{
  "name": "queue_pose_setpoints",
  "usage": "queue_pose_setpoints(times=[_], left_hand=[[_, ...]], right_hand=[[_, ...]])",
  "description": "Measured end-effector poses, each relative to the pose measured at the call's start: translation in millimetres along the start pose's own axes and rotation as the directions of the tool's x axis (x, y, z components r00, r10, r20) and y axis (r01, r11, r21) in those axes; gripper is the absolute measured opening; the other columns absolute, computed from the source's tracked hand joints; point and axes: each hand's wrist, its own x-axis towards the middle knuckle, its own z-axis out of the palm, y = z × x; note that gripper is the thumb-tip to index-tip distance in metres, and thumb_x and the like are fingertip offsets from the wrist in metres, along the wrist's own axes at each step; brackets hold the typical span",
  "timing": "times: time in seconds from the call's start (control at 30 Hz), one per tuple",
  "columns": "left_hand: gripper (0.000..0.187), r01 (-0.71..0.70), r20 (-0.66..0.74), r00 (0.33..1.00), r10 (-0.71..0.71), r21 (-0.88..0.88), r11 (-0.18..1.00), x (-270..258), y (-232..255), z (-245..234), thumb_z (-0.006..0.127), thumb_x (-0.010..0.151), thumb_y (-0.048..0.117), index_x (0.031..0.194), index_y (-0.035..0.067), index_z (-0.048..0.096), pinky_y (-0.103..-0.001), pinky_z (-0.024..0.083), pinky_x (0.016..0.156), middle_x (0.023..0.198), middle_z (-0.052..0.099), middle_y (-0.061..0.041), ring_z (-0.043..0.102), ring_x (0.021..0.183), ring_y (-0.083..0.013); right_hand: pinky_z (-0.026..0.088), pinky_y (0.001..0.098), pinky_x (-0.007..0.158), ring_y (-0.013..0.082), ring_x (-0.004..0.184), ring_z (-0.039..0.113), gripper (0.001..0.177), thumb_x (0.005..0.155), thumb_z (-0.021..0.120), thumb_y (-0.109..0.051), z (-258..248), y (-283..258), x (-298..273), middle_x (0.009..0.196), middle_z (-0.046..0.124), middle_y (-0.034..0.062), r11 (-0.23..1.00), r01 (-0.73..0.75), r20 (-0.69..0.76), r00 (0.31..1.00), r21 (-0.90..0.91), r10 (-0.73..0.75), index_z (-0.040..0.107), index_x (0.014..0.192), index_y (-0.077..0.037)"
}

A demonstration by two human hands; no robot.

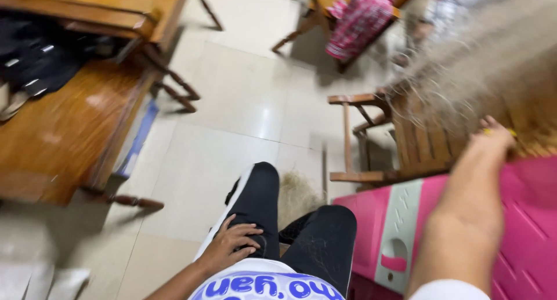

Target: Repairing a fine-mesh fishing net using a small yellow shuttle tool

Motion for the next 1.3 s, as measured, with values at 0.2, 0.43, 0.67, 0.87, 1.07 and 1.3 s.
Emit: queue_pose_setpoints(times=[0.2,0.43,0.67,0.87,1.07,1.3], left_hand=[[0.018,-0.009,-0.014,1.0,0.009,0.044,0.999,3.4,-21.7,13.0,0.072,0.091,0.027,0.101,0.024,0.086,-0.055,0.011,0.12,0.135,0.073,0.004,0.057,0.135,-0.018],[0.02,-0.018,-0.058,0.998,0.024,0.1,0.995,-1.1,-40.3,23.3,0.07,0.09,0.028,0.104,0.028,0.086,-0.056,0.008,0.121,0.137,0.071,0.006,0.057,0.136,-0.0179],[0.021,0.052,-0.035,0.998,-0.048,0.121,0.991,1.3,-19.2,13.6,0.071,0.089,0.03,0.103,0.025,0.086,-0.054,0.008,0.123,0.135,0.072,0.006,0.055,0.137,-0.0158],[0.022,0.04,-0.009,0.999,-0.039,0.132,0.99,-0.5,-7.2,9.0,0.071,0.089,0.027,0.106,0.023,0.085,-0.056,0.007,0.124,0.135,0.071,0.004,0.054,0.138,-0.0177],[0.008,-0.057,-0.103,0.992,0.075,0.164,0.985,-3.8,-17.0,17.4,0.077,0.085,0.024,0.092,0.023,0.081,-0.056,0.013,0.122,0.13,0.074,0.005,0.06,0.132,-0.0188],[0.007,-0.04,-0.113,0.992,0.061,0.177,0.983,-9.3,-20.9,19.1,0.078,0.085,0.028,0.089,0.023,0.081,-0.056,0.015,0.119,0.129,0.075,0.007,0.061,0.131,-0.0171]], right_hand=[[0.064,0.072,0.082,0.0516,0.074,0.07,0.022,0.093,0.046,0.0,-5.4,-129.1,1.2,0.081,0.062,0.0367,-0.694,0.12,0.319,0.933,-0.71,-0.165,0.059,0.089,0.017],[0.048,0.0333,0.061,0.0188,0.078,0.076,0.011,0.104,0.05,-0.017,-130.5,-89.4,-189.2,0.101,0.081,0.0105,-0.696,0.426,0.304,0.904,-0.578,0.3,0.061,0.104,-0.015],[0.059,0.0345,0.102,0.0284,0.115,0.073,0.007,0.103,0.063,-0.012,-219.0,-185.7,-430.9,0.114,0.073,0.0136,-0.599,0.774,0.012,0.614,-0.205,0.789,0.064,0.104,-0.005],[0.052,0.0412,0.108,0.0249,0.102,0.081,0.022,0.105,0.06,0.004,-217.1,-216.8,-509.4,0.111,0.08,0.0105,0.202,0.951,-0.403,-0.094,0.235,0.91,0.067,0.124,-0.006],[0.043,0.0504,0.117,0.0312,0.117,0.075,0.03,0.101,0.072,0.0,-216.6,-229.7,-575.5,0.129,0.072,0.0162,0.319,0.944,-0.617,-0.203,0.082,0.76,0.068,0.129,-0.009],[0.047,0.0516,0.114,0.0265,0.095,0.078,0.024,0.105,0.062,0.001,-208.2,-209.7,-641.5,0.117,0.074,0.0161,0.286,0.956,-0.627,-0.263,-0.067,0.733,0.061,0.127,-0.006]])
